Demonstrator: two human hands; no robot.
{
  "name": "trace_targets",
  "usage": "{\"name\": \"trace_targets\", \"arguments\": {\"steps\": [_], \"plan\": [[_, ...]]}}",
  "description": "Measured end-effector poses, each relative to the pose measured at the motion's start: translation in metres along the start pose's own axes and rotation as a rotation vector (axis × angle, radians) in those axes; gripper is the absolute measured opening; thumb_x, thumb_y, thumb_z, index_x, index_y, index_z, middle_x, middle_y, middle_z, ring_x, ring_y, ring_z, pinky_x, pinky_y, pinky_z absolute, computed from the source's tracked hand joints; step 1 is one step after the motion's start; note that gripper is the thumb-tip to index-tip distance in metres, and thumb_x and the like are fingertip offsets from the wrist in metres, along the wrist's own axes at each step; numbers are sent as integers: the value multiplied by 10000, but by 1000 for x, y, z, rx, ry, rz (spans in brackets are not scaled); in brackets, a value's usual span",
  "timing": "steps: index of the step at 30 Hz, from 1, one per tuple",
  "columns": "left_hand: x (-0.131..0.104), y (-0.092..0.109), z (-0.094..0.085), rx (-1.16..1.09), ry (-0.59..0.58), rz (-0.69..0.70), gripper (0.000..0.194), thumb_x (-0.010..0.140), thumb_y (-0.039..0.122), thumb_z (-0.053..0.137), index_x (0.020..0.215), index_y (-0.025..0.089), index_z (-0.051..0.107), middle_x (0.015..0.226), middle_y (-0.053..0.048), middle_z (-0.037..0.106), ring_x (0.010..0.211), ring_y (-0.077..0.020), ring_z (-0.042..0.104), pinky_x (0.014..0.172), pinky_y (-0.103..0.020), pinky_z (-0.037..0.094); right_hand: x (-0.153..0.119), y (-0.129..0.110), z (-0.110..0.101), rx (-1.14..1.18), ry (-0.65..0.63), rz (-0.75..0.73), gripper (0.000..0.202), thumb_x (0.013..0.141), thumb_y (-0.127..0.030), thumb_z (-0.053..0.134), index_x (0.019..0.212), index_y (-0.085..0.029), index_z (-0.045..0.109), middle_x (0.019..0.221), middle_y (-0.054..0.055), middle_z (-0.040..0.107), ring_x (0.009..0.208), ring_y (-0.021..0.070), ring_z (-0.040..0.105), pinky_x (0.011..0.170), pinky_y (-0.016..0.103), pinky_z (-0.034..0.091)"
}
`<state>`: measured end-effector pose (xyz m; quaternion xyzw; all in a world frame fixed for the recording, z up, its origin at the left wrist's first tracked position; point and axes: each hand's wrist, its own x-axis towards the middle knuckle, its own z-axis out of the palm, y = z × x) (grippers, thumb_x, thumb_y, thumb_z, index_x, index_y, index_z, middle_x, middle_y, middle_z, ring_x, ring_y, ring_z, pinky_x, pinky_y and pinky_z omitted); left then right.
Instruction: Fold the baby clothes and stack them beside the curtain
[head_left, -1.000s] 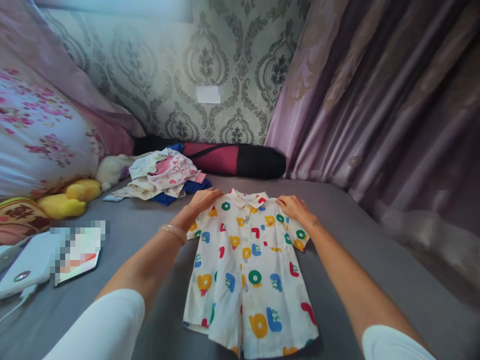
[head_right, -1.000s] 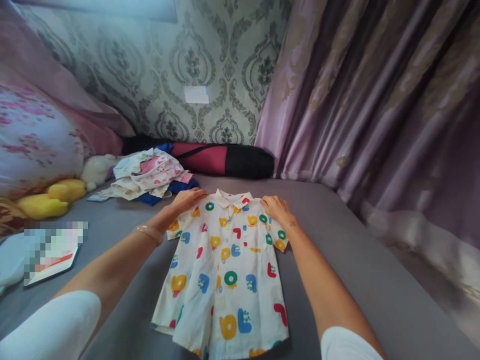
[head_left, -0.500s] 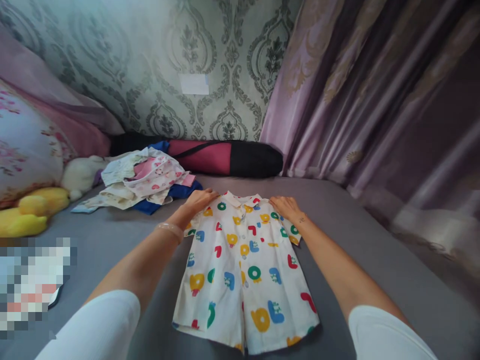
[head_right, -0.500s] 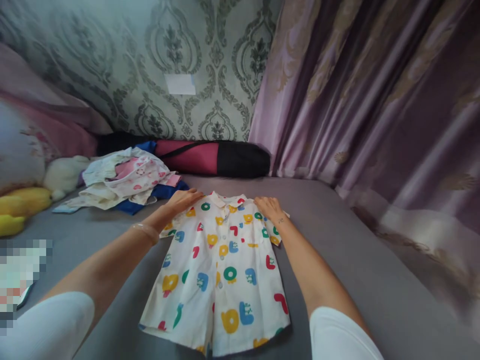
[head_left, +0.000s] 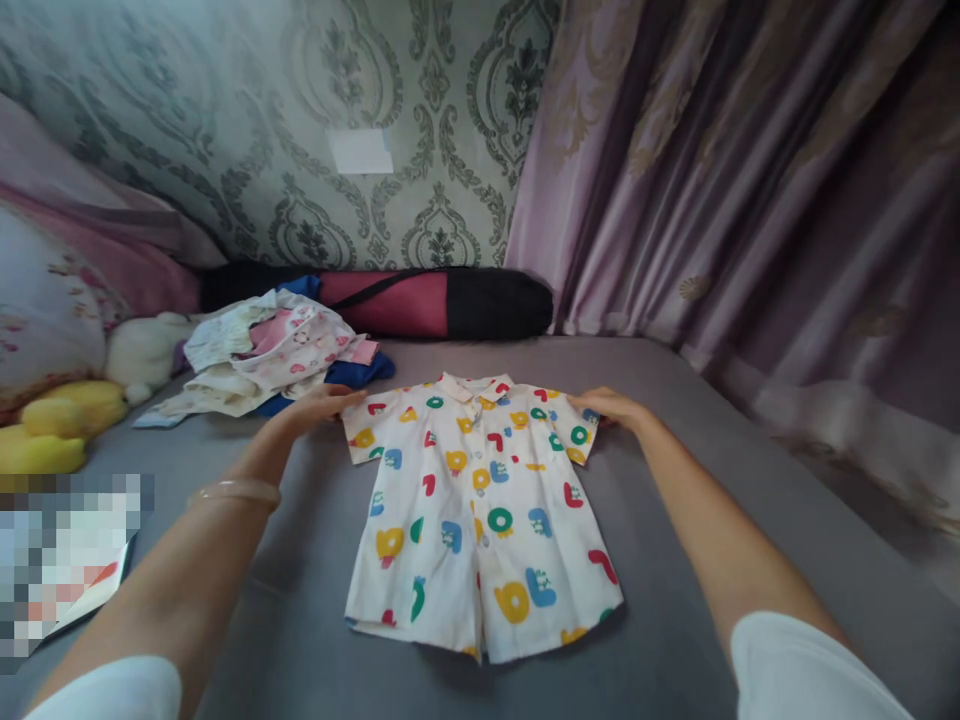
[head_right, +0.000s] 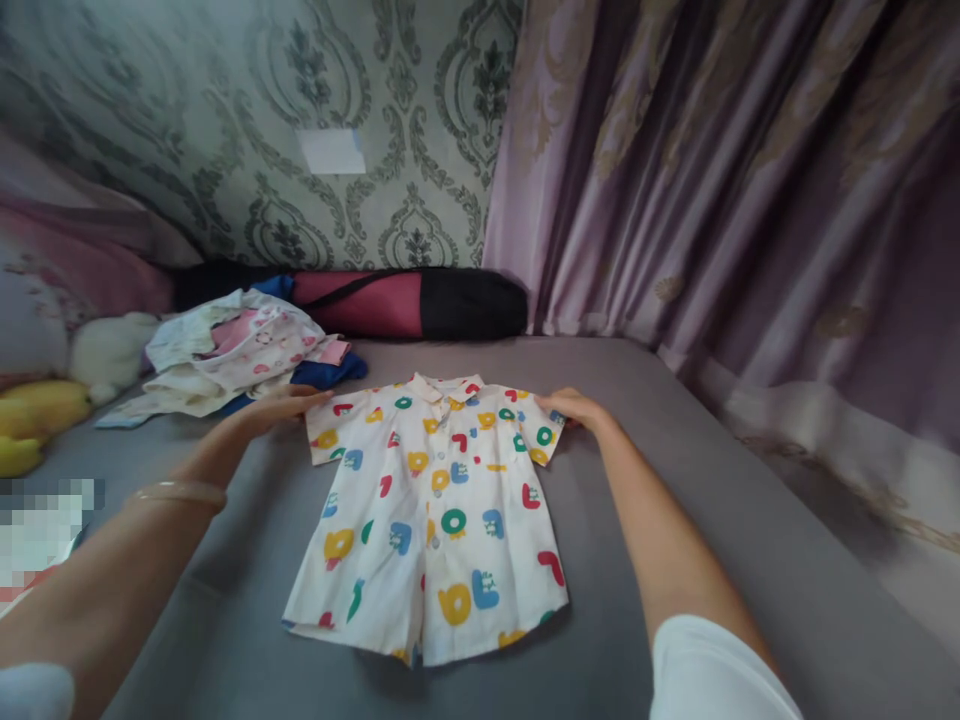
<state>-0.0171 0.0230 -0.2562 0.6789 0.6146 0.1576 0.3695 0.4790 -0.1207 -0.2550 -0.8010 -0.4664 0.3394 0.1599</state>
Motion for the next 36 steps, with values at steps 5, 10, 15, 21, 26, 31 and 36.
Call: {"name": "trace_targets", "arguments": {"steps": [5, 10, 15, 21, 26, 31, 36], "plan": [[-25, -7, -1, -180, -70, -18, 486, 455, 506, 800, 743, 152, 634, 649, -5, 601, 629, -142, 558, 544, -216, 443, -9, 25, 2, 367, -20, -31, 124, 716, -209, 706, 816, -153, 661, 759, 34, 688, 683, 131, 631, 588, 199, 492], [-19, -4, 11, -330, 110, 6, 338, 611, 324, 717, 868, 161, 570, 705, 16, 568, 620, -130, 577, 590, -256, 506, -7, 28, 21, 452, 264, -48, 133, 785, -173, 595, 917, -154, 603, 794, 59, 700, 681, 164, 664, 614, 266, 544], [-7, -3, 25, -230, 273, 18, 291, 714, 243, 569, 988, 146, 566, 700, 15, 529, 587, -133, 542, 566, -261, 476, -7, 21, 34, 245, 506, -78, 201, 827, -176, 498, 982, -148, 624, 920, 110, 702, 916, 223, 656, 758, 303, 516], [-21, -8, 26, -32, 421, 13, 436, 684, 320, 604, 1062, 103, 580, 933, -93, 604, 909, -249, 585, 765, -321, 467, -14, 19, 39, 167, 576, -28, 291, 835, -213, 538, 1109, -142, 608, 1105, 157, 666, 1092, 248, 603, 913, 326, 451], [-82, -18, 15, 99, 252, -105, 444, 658, 471, 622, 950, 136, 599, 884, -100, 655, 840, -249, 623, 669, -292, 476, -39, 33, 36, 244, 492, 121, 448, 889, -318, 521, 1281, -109, 460, 969, 161, 693, 694, 178, 684, 624, 275, 539], [-171, -18, 23, -88, -115, -201, 467, 583, 586, 650, 768, 158, 618, 681, -48, 671, 590, -165, 597, 521, -243, 449, -99, 55, 48, 283, 284, 163, 244, 907, -348, 507, 910, -127, 611, 713, 94, 681, 472, 101, 586, 439, 188, 458], [-222, -20, 48, -42, -81, -140, 508, 618, 664, 572, 695, 165, 626, 664, -38, 659, 565, -153, 556, 491, -240, 397, -170, 63, 74, 170, 37, 106, 289, 903, -350, 481, 720, -154, 588, 558, 20, 597, 389, 75, 468, 366, 179, 313]]}}
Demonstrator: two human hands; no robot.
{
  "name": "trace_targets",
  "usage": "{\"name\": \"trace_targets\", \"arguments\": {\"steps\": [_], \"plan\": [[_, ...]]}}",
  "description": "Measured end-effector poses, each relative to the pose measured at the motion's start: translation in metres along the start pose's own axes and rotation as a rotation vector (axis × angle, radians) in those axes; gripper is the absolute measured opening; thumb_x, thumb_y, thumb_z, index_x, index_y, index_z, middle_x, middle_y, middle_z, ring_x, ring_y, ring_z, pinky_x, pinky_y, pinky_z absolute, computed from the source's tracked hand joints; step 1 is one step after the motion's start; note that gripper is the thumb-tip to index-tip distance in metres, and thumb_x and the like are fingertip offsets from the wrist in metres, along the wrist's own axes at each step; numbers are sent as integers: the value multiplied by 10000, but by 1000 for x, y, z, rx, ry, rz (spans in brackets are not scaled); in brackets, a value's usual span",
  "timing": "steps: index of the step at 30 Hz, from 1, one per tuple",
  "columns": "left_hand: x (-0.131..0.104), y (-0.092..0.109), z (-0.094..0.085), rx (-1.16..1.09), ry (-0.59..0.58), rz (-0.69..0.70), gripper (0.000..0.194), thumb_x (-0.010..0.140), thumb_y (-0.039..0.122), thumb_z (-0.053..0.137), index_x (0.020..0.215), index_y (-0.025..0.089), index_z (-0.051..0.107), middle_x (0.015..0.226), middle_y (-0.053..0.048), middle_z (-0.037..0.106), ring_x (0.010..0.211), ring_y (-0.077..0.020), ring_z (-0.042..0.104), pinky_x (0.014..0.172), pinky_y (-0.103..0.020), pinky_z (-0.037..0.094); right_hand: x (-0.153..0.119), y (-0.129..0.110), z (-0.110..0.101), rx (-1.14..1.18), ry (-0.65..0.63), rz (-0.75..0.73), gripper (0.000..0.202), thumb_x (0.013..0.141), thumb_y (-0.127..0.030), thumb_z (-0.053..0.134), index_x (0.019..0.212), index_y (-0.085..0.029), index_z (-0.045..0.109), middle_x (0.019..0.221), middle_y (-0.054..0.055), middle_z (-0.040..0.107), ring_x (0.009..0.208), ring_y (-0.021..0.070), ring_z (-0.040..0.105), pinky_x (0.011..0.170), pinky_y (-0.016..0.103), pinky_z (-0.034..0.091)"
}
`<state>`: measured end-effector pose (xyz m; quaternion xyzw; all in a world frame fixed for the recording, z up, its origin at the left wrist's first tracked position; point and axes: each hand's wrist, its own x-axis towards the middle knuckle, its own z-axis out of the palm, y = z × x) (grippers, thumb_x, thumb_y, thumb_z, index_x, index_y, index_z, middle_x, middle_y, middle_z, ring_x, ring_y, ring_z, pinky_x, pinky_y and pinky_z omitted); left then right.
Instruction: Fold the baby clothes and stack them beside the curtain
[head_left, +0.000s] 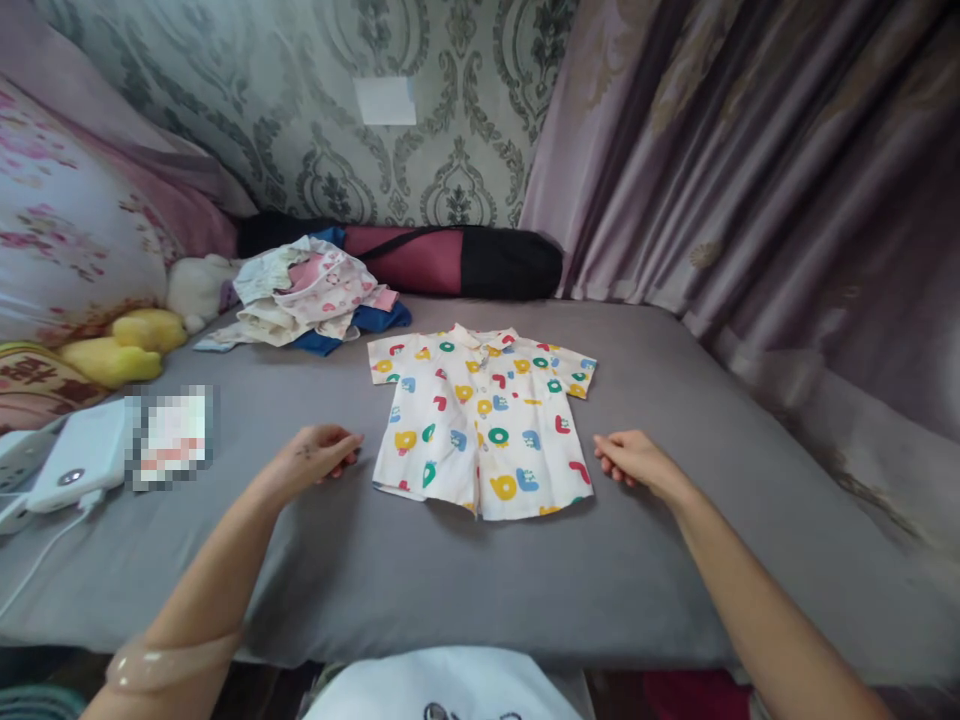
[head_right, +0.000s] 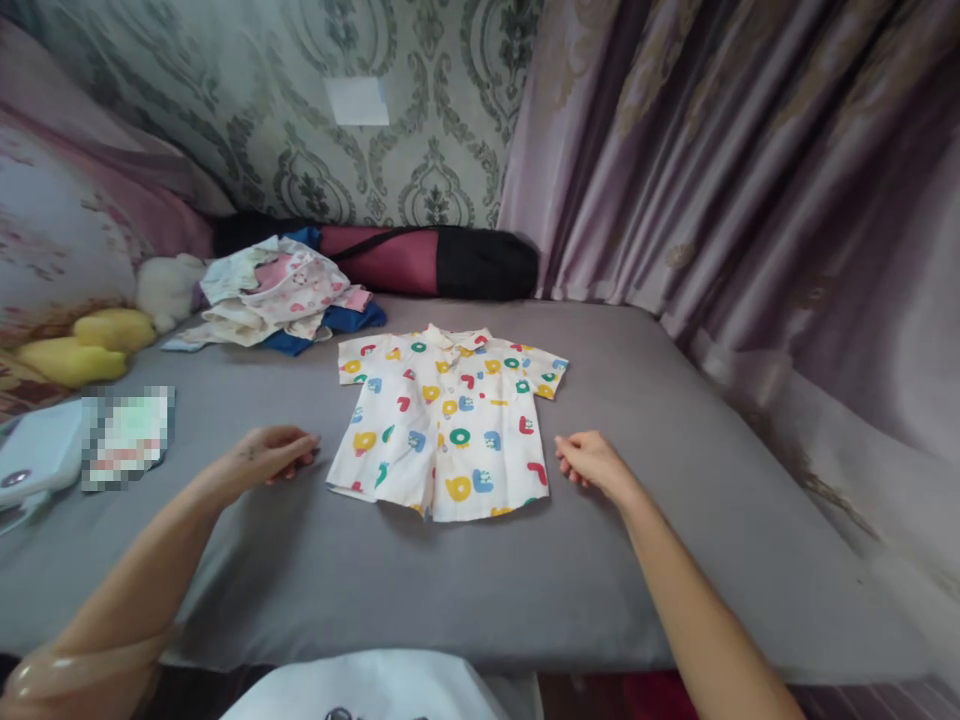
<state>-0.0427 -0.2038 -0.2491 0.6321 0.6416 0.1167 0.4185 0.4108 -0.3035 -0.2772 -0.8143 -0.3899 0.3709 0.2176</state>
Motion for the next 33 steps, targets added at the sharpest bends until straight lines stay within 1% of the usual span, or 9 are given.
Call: {"name": "trace_targets", "arguments": {"steps": [5, 8, 13, 18, 23, 25, 28, 31, 33], "plan": [[-6, -3, 25, 246, 141, 88, 480, 705, 628, 484, 724, 181, 657, 694, -45, 668, 667, -202, 585, 567, -263, 383, -41, -3, 19, -278, 60, -145, 368, 859, -453, 501, 679, -161, 635, 544, 12, 589, 487, 109, 509, 461, 212, 305], [-8, -1, 37, 323, 163, 119, 464, 731, 624, 473, 754, 194, 645, 728, -51, 674, 692, -213, 596, 590, -269, 381, -50, -7, 26, -371, 101, -171, 361, 821, -506, 531, 686, -186, 632, 649, 25, 648, 604, 142, 563, 516, 226, 310], [-12, 3, 47, 340, 164, 136, 389, 745, 568, 475, 732, 203, 611, 714, -51, 654, 696, -215, 589, 576, -269, 357, -58, -8, 33, -446, 153, -249, 294, 840, -464, 502, 681, -220, 544, 676, 15, 643, 607, 145, 549, 533, 235, 304], [-17, 11, 42, 187, 201, 145, 378, 715, 569, 493, 673, 201, 565, 645, -25, 607, 665, -190, 565, 570, -260, 380, -61, -11, 34, -362, 215, -316, 272, 820, -433, 517, 644, -227, 488, 646, 6, 617, 608, 149, 555, 537, 238, 344], [-23, 15, 30, -213, 123, 9, 531, 590, 692, 568, 796, 207, 502, 620, 16, 578, 532, -145, 536, 488, -249, 420, -53, -9, 34, 55, 48, -142, 229, 772, -442, 557, 766, -242, 444, 601, -33, 590, 489, 131, 550, 428, 216, 355], [-22, 11, 27, -237, 130, -26, 578, 560, 691, 594, 864, 209, 499, 620, 28, 574, 494, -133, 518, 465, -244, 410, -49, -4, 34, 72, 42, -160, 228, 769, -436, 558, 821, -243, 447, 551, -60, 550, 447, 121, 508, 414, 212, 337], [-20, 0, 25, -148, 151, -18, 582, 602, 666, 578, 947, 202, 515, 654, 20, 581, 500, -136, 515, 471, -246, 404, -48, 4, 31, -42, 50, -257, 190, 797, -411, 529, 850, -232, 495, 510, -68, 520, 451, 115, 478, 446, 216, 325], [-21, -10, 23, 85, 160, 55, 488, 716, 607, 510, 982, 199, 542, 727, -24, 618, 610, -181, 574, 564, -282, 447, -54, 6, 24, -242, 24, -320, 162, 834, -381, 500, 869, -234, 557, 598, -31, 589, 536, 135, 540, 497, 233, 339], [-24, -11, 25, 306, 264, 110, 433, 785, 550, 470, 1025, 199, 554, 801, -64, 639, 727, -232, 610, 645, -323, 467, -62, 0, 21, -451, 74, -316, 158, 848, -373, 497, 861, -245, 588, 698, 13, 635, 623, 172, 591, 533, 258, 362]]}}
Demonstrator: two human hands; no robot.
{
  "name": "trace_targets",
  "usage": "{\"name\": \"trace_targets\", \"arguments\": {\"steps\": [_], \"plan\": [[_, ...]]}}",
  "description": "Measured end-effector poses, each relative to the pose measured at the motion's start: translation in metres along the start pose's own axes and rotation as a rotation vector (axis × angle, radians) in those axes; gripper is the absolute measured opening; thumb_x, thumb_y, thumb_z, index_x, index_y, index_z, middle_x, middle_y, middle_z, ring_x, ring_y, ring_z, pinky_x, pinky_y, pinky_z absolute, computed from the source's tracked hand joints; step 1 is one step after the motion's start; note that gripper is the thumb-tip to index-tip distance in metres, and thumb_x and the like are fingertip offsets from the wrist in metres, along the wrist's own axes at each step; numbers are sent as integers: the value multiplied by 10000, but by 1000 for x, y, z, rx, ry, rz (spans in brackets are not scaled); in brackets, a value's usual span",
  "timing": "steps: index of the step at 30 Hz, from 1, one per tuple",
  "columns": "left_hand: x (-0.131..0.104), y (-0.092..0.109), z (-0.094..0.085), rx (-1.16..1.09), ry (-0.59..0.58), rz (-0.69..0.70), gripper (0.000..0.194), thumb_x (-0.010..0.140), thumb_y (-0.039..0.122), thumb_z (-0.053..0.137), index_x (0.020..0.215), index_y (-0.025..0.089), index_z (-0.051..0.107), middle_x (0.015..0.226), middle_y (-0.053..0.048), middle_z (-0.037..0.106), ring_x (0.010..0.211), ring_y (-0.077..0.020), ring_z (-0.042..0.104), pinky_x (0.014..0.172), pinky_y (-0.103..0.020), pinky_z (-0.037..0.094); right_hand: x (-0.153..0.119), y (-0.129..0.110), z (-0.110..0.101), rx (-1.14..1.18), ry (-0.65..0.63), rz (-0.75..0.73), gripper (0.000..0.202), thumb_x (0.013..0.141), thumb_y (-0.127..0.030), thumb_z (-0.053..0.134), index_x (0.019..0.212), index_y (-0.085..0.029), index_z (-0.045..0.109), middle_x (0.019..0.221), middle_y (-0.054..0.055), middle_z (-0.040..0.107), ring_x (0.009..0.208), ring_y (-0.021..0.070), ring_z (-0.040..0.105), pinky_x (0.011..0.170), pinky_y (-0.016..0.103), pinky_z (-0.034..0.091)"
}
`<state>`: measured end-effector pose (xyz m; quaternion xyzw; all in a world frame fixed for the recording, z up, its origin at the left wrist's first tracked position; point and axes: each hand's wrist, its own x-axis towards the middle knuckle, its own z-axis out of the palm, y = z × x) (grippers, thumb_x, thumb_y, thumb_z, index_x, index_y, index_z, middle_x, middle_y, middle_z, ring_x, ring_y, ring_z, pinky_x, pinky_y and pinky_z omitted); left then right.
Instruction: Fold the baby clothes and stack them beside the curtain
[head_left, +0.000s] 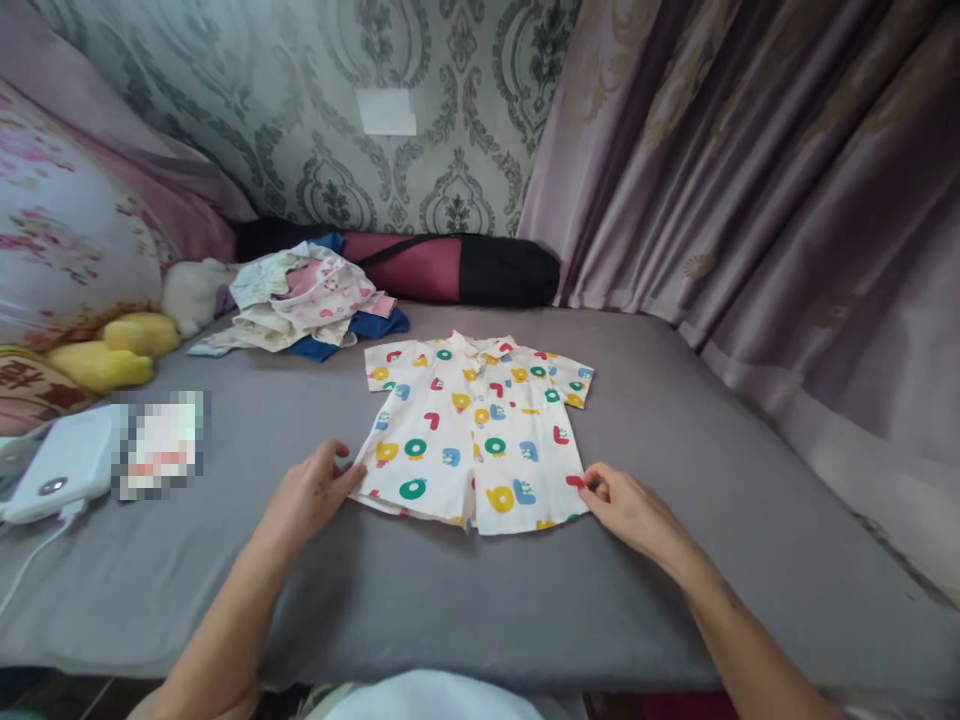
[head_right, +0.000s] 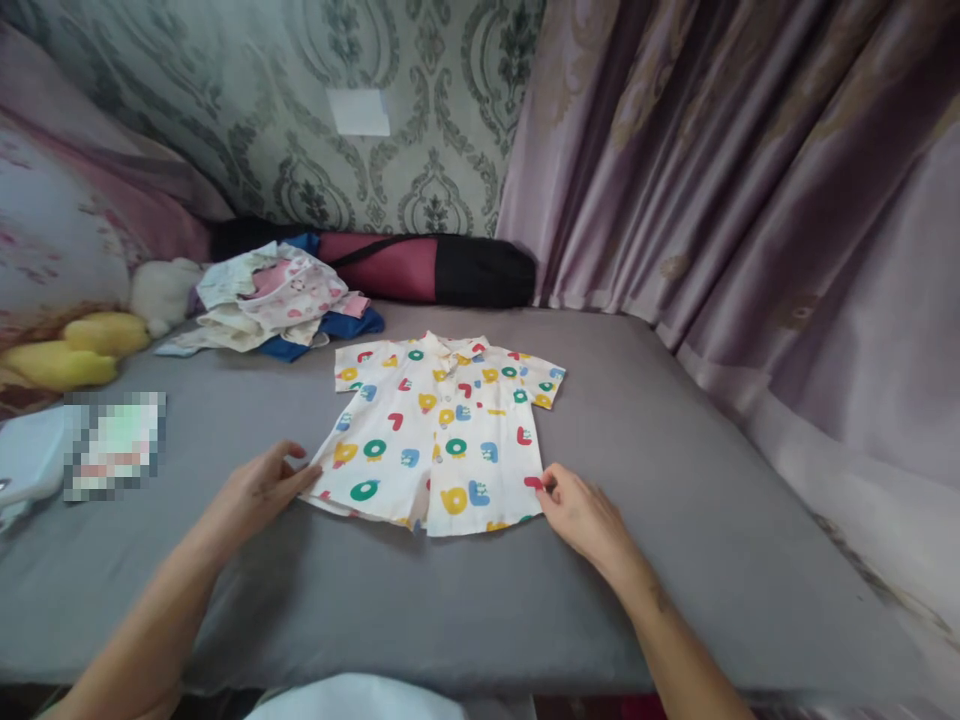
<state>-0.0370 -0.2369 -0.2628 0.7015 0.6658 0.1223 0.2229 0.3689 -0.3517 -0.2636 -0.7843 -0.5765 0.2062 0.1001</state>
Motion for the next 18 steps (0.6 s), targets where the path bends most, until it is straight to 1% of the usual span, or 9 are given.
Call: {"name": "trace_targets", "arguments": {"steps": [2, 4, 5, 6, 7, 9, 12, 15, 18], "plan": [[-4, 9, 5, 153, 161, 107, 415, 846, 503, 429, 1099, 199, 551, 924, -109, 647, 853, -271, 620, 728, -363, 478, -3, -14, -4, -176, 99, -14, 190, 876, -358, 461, 887, -254, 620, 850, 70, 664, 742, 220, 627, 599, 302, 413], [-6, 25, 17, 179, 264, 315, 427, 901, 478, 374, 1186, 206, 537, 1114, -143, 624, 1030, -285, 598, 844, -389, 476, -4, -35, -1, -211, 209, -137, 287, 919, -340, 385, 1039, -261, 634, 1074, 116, 646, 933, 266, 625, 747, 374, 464], [-6, 35, 26, 161, 269, 450, 442, 922, 472, 349, 1237, 213, 520, 1223, -143, 591, 1141, -280, 556, 922, -396, 455, -3, -46, 2, -179, 231, -240, 349, 940, -344, 348, 1166, -265, 601, 1200, 121, 608, 1053, 278, 592, 847, 412, 460], [-7, 45, 37, 149, 247, 584, 467, 935, 475, 329, 1282, 216, 504, 1314, -138, 549, 1248, -278, 488, 995, -410, 418, -2, -56, 7, -144, 219, -356, 409, 950, -369, 338, 1296, -261, 528, 1332, 119, 535, 1204, 287, 509, 960, 447, 418], [-8, 53, 48, 166, 221, 669, 504, 939, 488, 319, 1329, 212, 481, 1389, -133, 500, 1335, -291, 398, 1053, -446, 368, -1, -65, 13, -128, 195, -455, 470, 954, -396, 341, 1390, -252, 442, 1442, 110, 438, 1327, 290, 391, 1052, 479, 345], [-10, 64, 70, 231, 140, 735, 578, 933, 525, 337, 1412, 212, 416, 1484, -123, 401, 1410, -307, 276, 1113, -498, 279, 0, -77, 26, -118, 108, -588, 562, 963, -431, 329, 1488, -234, 284, 1558, 77, 250, 1436, 272, 185, 1148, 506, 194], [-13, 63, 87, 306, 20, 757, 607, 934, 547, 332, 1452, 233, 373, 1513, -119, 352, 1413, -311, 268, 1128, -533, 235, -2, -79, 38, -118, -62, -632, 576, 983, -439, 271, 1514, -226, 212, 1584, 58, 161, 1458, 248, 94, 1175, 509, 93], [-11, 54, 83, 325, -70, 772, 611, 936, 553, 321, 1472, 261, 334, 1530, -105, 313, 1414, -315, 263, 1123, -555, 230, -3, -73, 36, -98, -166, -607, 570, 988, -452, 249, 1513, -232, 218, 1583, 56, 160, 1459, 238, 79, 1181, 499, 71], [-6, 56, 74, 306, -114, 766, 577, 939, 545, 314, 1451, 286, 373, 1520, -86, 338, 1408, -301, 286, 1118, -536, 257, 0, -71, 26, -74, -224, -618, 585, 983, -479, 266, 1510, -227, 233, 1580, 70, 163, 1458, 241, 90, 1181, 491, 78]]}}
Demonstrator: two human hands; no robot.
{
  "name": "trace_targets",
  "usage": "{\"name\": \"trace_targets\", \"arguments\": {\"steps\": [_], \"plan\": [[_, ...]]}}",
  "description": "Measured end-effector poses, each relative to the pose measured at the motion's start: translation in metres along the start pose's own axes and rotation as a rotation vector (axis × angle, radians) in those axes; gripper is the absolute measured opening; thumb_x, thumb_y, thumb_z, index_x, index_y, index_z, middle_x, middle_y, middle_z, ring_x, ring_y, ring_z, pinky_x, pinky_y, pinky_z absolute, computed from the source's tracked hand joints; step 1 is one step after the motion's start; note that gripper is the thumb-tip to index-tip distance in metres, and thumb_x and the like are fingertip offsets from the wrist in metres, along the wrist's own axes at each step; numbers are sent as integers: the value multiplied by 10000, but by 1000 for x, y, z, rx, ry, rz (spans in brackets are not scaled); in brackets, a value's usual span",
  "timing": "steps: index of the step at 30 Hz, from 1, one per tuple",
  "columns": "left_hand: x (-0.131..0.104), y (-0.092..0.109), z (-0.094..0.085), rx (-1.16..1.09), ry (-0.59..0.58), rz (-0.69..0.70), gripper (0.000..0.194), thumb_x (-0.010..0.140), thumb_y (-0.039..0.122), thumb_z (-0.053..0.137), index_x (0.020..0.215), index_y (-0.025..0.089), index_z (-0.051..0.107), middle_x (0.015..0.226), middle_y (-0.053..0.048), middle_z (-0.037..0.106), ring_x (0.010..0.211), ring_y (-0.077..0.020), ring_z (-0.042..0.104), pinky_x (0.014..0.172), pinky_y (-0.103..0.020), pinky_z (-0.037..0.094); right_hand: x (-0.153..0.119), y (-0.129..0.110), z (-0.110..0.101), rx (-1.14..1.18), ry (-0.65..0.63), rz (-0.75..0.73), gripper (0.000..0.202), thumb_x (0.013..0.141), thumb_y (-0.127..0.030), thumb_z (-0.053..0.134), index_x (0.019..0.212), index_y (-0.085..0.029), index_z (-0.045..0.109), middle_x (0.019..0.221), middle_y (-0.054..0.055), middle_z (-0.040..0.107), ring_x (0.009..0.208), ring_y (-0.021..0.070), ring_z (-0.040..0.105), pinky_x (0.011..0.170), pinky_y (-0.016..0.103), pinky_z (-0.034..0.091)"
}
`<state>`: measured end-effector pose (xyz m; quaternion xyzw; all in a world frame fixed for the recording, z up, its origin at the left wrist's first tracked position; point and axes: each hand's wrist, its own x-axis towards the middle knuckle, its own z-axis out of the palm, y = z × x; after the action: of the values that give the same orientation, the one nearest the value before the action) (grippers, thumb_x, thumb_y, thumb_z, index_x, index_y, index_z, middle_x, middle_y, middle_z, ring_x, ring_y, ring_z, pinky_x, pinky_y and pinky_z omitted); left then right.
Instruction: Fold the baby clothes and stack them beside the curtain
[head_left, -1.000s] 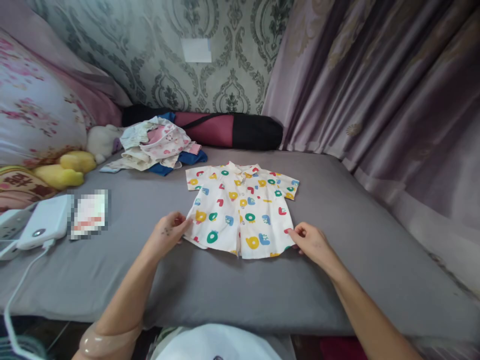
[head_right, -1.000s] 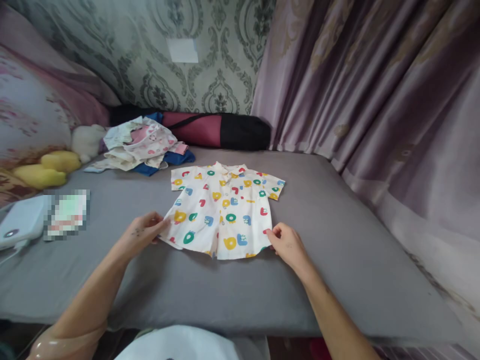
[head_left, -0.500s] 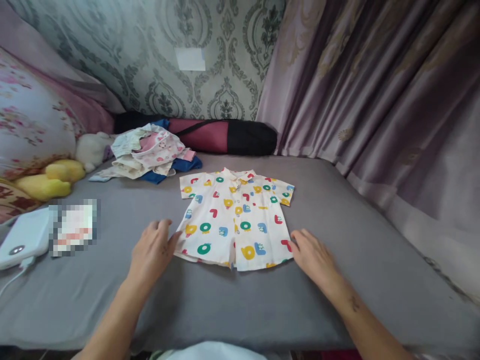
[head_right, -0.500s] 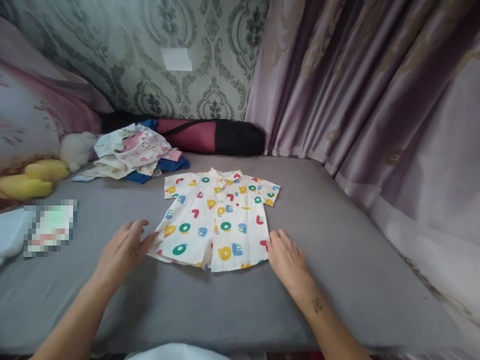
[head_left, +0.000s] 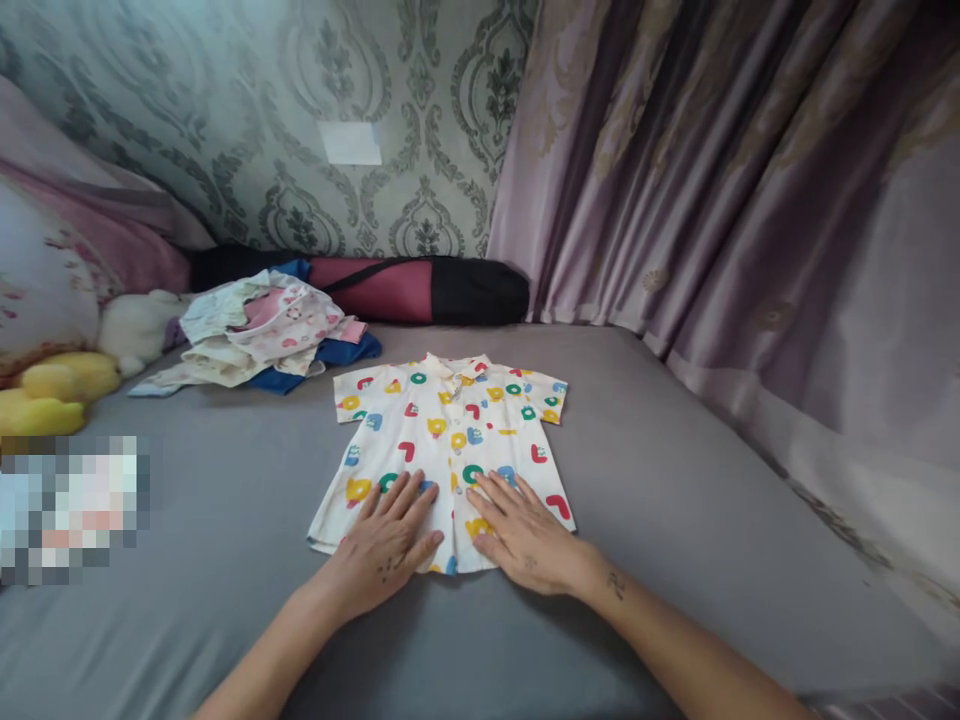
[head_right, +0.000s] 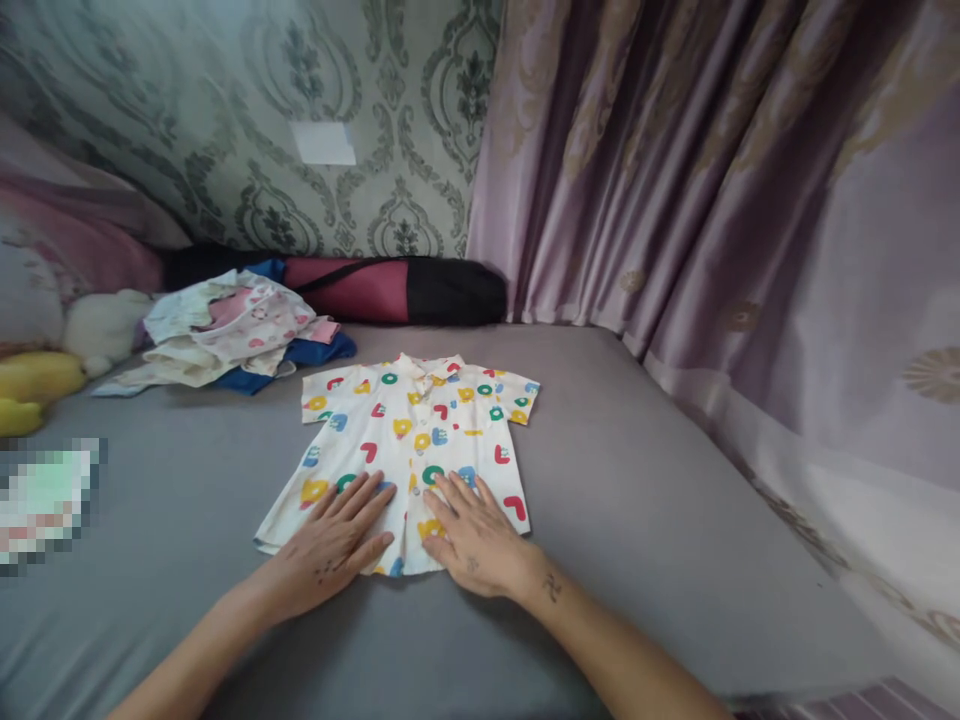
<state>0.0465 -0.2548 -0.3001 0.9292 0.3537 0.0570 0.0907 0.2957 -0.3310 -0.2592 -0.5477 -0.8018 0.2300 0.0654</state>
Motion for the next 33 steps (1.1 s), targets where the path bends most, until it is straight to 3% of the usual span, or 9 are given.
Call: {"name": "trace_targets", "arguments": {"steps": [6, 11, 14, 18, 20, 23, 28, 31, 33], "plan": [[17, 26, -5, -23, 89, 4, 590, 955, 509, 291, 1494, 269, 274, 1527, -90, 327, 1424, -279, 249, 1143, -528, 220, 13, -1, -1, -75, 121, 62, 577, 989, -453, 253, 1509, -205, 233, 1588, 84, 99, 1462, 244, 43, 1172, 520, 42], [17, 35, -9, -39, -83, 93, 615, 955, 545, 269, 1505, 274, 221, 1557, -88, 241, 1436, -287, 203, 1133, -520, 237, 15, 4, 1, -93, 29, 42, 577, 984, -461, 273, 1503, -208, 253, 1584, 91, 135, 1459, 244, 77, 1169, 521, 75], [28, 29, -26, -97, -167, 84, 605, 959, 557, 234, 1475, 252, 317, 1528, -89, 324, 1415, -259, 277, 1128, -470, 271, 23, 12, -11, -78, 17, 43, 572, 986, -488, 237, 1487, -219, 299, 1574, 85, 194, 1454, 222, 124, 1172, 488, 92], [69, 16, -45, -37, 12, -70, 619, 971, 531, 188, 1441, 174, 372, 1528, -118, 323, 1434, -245, 225, 1145, -457, 228, 58, 28, -30, -148, 236, 184, 607, 985, -497, 196, 1507, -192, 237, 1592, 74, 104, 1464, 210, 24, 1171, 479, 51], [92, 8, -43, 21, 70, -141, 636, 965, 531, 216, 1449, 141, 351, 1553, -146, 246, 1450, -276, 147, 1153, -483, 176, 81, 38, -33, -185, 311, 251, 633, 981, -498, 199, 1513, -155, 206, 1593, 88, 77, 1464, 217, 5, 1168, 481, 37], [113, -1, -23, 47, 13, -255, 683, 950, 559, 238, 1459, 113, 330, 1548, -186, 225, 1440, -326, 156, 1137, -523, 179, 107, 54, -29, -220, 315, 294, 653, 978, -490, 200, 1513, -117, 191, 1590, 107, 81, 1464, 227, 18, 1164, 479, 9], [112, -8, 12, 90, 9, -214, 690, 945, 574, 227, 1476, 139, 302, 1540, -184, 256, 1436, -332, 183, 1126, -557, 167, 117, 71, -20, -182, 176, 306, 661, 968, -515, 173, 1514, -142, 200, 1588, 96, 107, 1463, 219, 46, 1159, 475, 10], [114, -14, 4, 71, -56, -193, 696, 925, 602, 267, 1459, 161, 331, 1534, -181, 283, 1427, -347, 211, 1108, -568, 204, 118, 73, -29, -124, 123, 308, 668, 961, -537, 159, 1507, -160, 235, 1588, 91, 123, 1461, 225, 67, 1156, 478, 32], [124, -22, -12, 25, -116, -141, 645, 913, 605, 305, 1405, 202, 408, 1477, -161, 399, 1369, -330, 347, 1076, -523, 297, 123, 74, -41, -83, 106, 333, 669, 960, -538, 132, 1499, -162, 260, 1583, 93, 152, 1459, 223, 88, 1154, 472, 57]]}}
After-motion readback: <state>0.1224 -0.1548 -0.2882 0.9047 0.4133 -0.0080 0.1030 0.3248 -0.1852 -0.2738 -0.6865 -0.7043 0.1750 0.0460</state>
